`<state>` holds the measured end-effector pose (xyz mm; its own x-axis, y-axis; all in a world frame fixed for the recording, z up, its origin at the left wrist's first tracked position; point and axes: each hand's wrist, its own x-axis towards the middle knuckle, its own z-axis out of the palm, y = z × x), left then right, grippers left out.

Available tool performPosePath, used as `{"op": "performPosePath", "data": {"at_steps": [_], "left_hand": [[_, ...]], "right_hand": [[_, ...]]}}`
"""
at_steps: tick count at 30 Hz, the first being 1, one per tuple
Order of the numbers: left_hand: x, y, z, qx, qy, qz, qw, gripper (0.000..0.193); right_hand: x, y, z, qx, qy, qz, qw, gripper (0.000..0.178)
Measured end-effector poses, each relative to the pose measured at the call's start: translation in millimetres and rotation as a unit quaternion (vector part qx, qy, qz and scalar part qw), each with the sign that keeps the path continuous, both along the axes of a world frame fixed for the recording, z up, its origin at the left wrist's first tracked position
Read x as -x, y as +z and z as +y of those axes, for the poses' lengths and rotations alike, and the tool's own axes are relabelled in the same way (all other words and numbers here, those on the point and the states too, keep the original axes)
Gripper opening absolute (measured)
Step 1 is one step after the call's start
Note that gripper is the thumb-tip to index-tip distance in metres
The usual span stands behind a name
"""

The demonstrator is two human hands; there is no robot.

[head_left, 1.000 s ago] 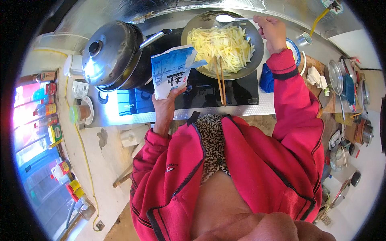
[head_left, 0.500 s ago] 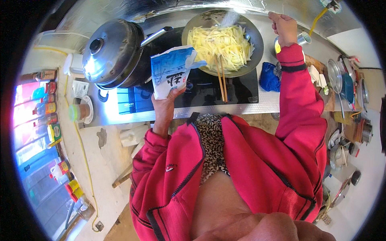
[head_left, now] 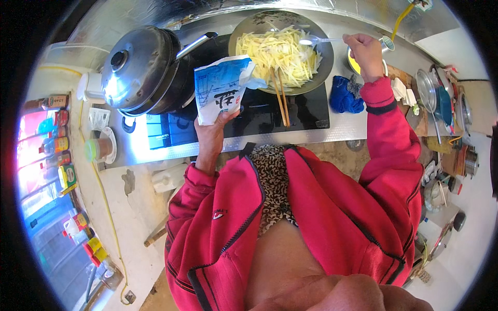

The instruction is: The person stir-fries shredded vegetables in a wok using chopsticks. They add seasonings from a packet and a bottle, then continue stirring the mixture on the stovetop.

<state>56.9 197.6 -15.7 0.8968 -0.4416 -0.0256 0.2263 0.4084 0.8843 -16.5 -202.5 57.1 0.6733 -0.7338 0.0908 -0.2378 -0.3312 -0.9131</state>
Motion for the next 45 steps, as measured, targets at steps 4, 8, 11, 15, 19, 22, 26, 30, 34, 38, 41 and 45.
{"op": "performPosePath", "data": {"at_steps": [4, 8, 11, 15, 19, 22, 26, 30, 34, 38, 41, 45], "left_hand": [[2, 3, 6, -0.010, 0.016, 0.002, 1.000, 0.050], [3, 3, 13, -0.017, 0.035, -0.005, 0.999, 0.049], [6, 4, 15, -0.024, 0.043, -0.003, 0.999, 0.050], [5, 6, 15, -0.040, -0.003, -0.027, 0.999, 0.060], [6, 11, 8, 0.021, -0.011, -0.014, 1.000, 0.050], [2, 10, 8, 0.025, -0.038, -0.021, 0.999, 0.054], [6, 11, 2, 0.034, -0.061, -0.007, 0.998, 0.062], [8, 14, 0, 0.003, -0.113, -0.019, 0.993, 0.071], [10, 12, 2, -0.040, -0.151, -0.040, 0.987, 0.073], [19, 12, 6, -0.090, -0.121, -0.045, 0.988, 0.070], [21, 5, 12, -0.106, -0.117, -0.049, 0.986, 0.065], [26, 8, 10, -0.083, -0.104, -0.045, 0.990, 0.058]], "right_hand": [[-27, 3, 15, 0.043, -0.002, -0.008, 0.999, 0.026], [-48, 4, 21, 0.084, 0.019, -0.006, 0.996, 0.027], [-56, 9, 29, 0.243, -0.005, -0.025, 0.970, 0.029], [-43, 18, 53, 0.438, 0.044, -0.030, 0.897, 0.030], [-13, 44, 72, 0.345, 0.030, -0.066, 0.936, 0.020], [21, 69, 91, 0.223, 0.107, -0.135, 0.960, 0.010], [48, 88, 125, 0.248, 0.225, -0.174, 0.926, 0.006], [46, 79, 141, 0.330, 0.257, -0.193, 0.888, 0.011], [37, 53, 158, 0.364, 0.261, -0.188, 0.874, 0.015], [37, 24, 180, 0.301, 0.244, -0.159, 0.908, 0.017], [37, 12, 187, 0.216, 0.246, -0.125, 0.937, 0.015], [33, 4, 185, 0.024, 0.221, -0.056, 0.973, 0.011]]}}
